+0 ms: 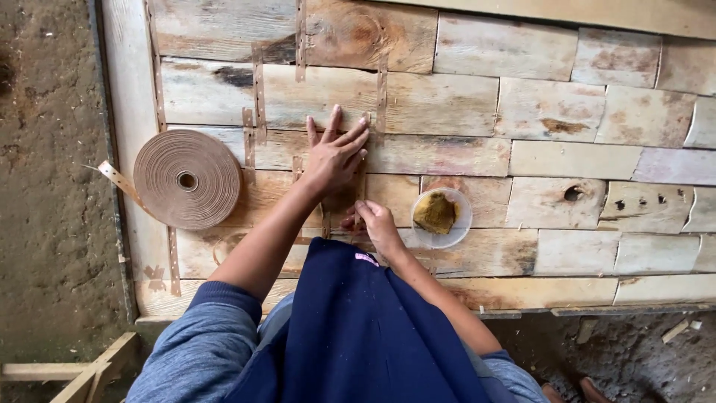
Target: The person repeatedly applies short strips of perforated tape to a wooden surface. They dip each strip into a small container of paste before pressing it onto the wood. The person works methodically across the surface, placing strips in a regular pattern.
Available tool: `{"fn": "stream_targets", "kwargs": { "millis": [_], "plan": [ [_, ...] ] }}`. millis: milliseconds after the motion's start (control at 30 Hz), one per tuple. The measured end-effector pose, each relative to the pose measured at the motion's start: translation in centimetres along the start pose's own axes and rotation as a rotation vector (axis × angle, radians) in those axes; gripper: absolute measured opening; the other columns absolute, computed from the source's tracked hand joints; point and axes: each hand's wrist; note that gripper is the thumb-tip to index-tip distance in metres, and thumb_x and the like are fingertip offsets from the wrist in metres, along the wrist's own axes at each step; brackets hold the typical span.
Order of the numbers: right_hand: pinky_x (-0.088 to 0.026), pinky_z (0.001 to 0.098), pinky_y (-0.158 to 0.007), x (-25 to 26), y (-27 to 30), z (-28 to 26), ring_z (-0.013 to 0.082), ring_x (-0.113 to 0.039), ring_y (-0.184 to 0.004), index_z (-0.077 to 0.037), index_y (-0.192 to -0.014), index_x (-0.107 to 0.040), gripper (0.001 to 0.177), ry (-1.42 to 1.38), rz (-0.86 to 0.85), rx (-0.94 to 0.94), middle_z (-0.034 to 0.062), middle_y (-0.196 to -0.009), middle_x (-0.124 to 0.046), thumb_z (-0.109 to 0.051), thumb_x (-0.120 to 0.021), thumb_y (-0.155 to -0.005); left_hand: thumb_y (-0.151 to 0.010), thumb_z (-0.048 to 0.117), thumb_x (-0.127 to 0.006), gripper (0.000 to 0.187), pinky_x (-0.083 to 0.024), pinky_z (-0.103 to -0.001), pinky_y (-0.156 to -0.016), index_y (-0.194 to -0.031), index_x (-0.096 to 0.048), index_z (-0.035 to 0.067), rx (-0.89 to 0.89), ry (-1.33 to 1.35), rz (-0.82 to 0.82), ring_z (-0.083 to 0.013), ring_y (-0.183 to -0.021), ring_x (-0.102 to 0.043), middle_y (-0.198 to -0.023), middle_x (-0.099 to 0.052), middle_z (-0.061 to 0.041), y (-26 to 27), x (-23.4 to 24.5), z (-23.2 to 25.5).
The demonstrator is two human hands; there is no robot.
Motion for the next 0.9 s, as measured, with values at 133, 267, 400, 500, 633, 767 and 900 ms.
{"fn": "stream_targets", "kwargs": {
  "millis": [133, 267, 400, 500, 633, 767, 900],
  "plan": [
    [-0.062, 0.0269, -0.054, 0.1, -0.6, 0.9, 0.0175, -0.076, -0.067, -0.006, -0.090, -0.078, 0.031, 0.009, 0.001, 0.009, 0.0148, -0.078, -0.078, -0.027, -0.059, -0.102, -0.103, 0.045, -0.058, 0.036, 0.002, -0.076, -0.113, -0.137, -0.065, 0.035, 0.006, -0.028, 0.029, -0.0289, -0.155, -0.018, -0.151, -0.054, 0.016, 0.1, -1.4, -0.3],
    [-0.062, 0.0284, -0.055, -0.1, -0.6, 0.4, 0.0178, -0.076, -0.066, -0.007, -0.088, -0.078, 0.031, 0.068, -0.003, 0.037, 0.0143, -0.076, -0.078, -0.026, -0.058, -0.102, -0.096, 0.044, -0.067, 0.040, 0.005, -0.082, -0.107, -0.135, -0.066, 0.037, 0.040, -0.107, 0.049, -0.0287, -0.155, -0.016, -0.150, -0.055, 0.018, -0.2, -1.4, 0.3],
    [-0.061, 0.0283, -0.057, 0.0, 0.2, -0.3, 0.0187, -0.075, -0.064, -0.004, -0.088, -0.077, 0.031, 0.044, -0.020, 0.031, 0.0153, -0.075, -0.077, -0.023, -0.057, -0.103, -0.094, 0.045, -0.069, 0.049, 0.010, -0.083, -0.108, -0.142, -0.059, 0.040, 0.122, -0.121, -0.080, -0.0324, -0.156, -0.002, -0.156, -0.045, 0.021, 0.0, -0.3, 1.3],
    [-0.061, 0.0287, -0.057, -0.1, 0.0, -0.2, 0.0201, -0.075, -0.065, -0.005, -0.087, -0.076, 0.031, 0.039, -0.021, 0.040, 0.0159, -0.075, -0.077, -0.023, -0.057, -0.104, -0.094, 0.045, -0.069, 0.055, 0.012, -0.083, -0.107, -0.147, -0.054, 0.040, 0.160, -0.122, -0.214, -0.0374, -0.154, 0.007, -0.162, -0.036, 0.020, -0.1, 0.5, 1.5],
    [-0.060, 0.0286, -0.057, -0.5, 0.8, -1.3, 0.0208, -0.076, -0.065, -0.004, -0.088, -0.076, 0.030, 0.012, -0.015, 0.018, 0.0166, -0.074, -0.077, -0.023, -0.058, -0.103, -0.087, 0.048, -0.073, 0.074, 0.006, -0.087, -0.107, -0.154, -0.044, 0.039, 0.147, -0.131, -0.310, -0.0436, -0.153, 0.007, -0.167, -0.025, 0.019, 0.2, 1.0, 1.2],
    [-0.060, 0.0275, -0.055, -0.4, 0.7, -1.5, 0.0210, -0.076, -0.064, -0.004, -0.087, -0.076, 0.031, 0.013, -0.012, -0.002, 0.0174, -0.074, -0.077, -0.022, -0.057, -0.103, -0.087, 0.060, -0.067, 0.082, 0.006, -0.086, -0.109, -0.159, -0.035, 0.036, 0.112, -0.126, -0.409, -0.0465, -0.152, 0.013, -0.170, -0.015, 0.016, 0.0, 1.4, 0.9],
    [-0.060, 0.0269, -0.053, -0.4, 0.3, -1.1, 0.0215, -0.076, -0.063, -0.004, -0.086, -0.075, 0.030, 0.010, -0.010, -0.021, 0.0179, -0.074, -0.077, -0.022, -0.057, -0.102, -0.087, 0.066, -0.064, 0.092, 0.008, -0.084, -0.110, -0.163, -0.025, 0.034, 0.106, -0.128, -0.520, -0.0476, -0.150, 0.019, -0.172, -0.005, 0.014, -0.4, 2.5, 1.2]
  ]
}}
Point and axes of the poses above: each hand's wrist, its own y-axis away from the middle knuckle, its own x-axis out of the back of the hand, z = x × y
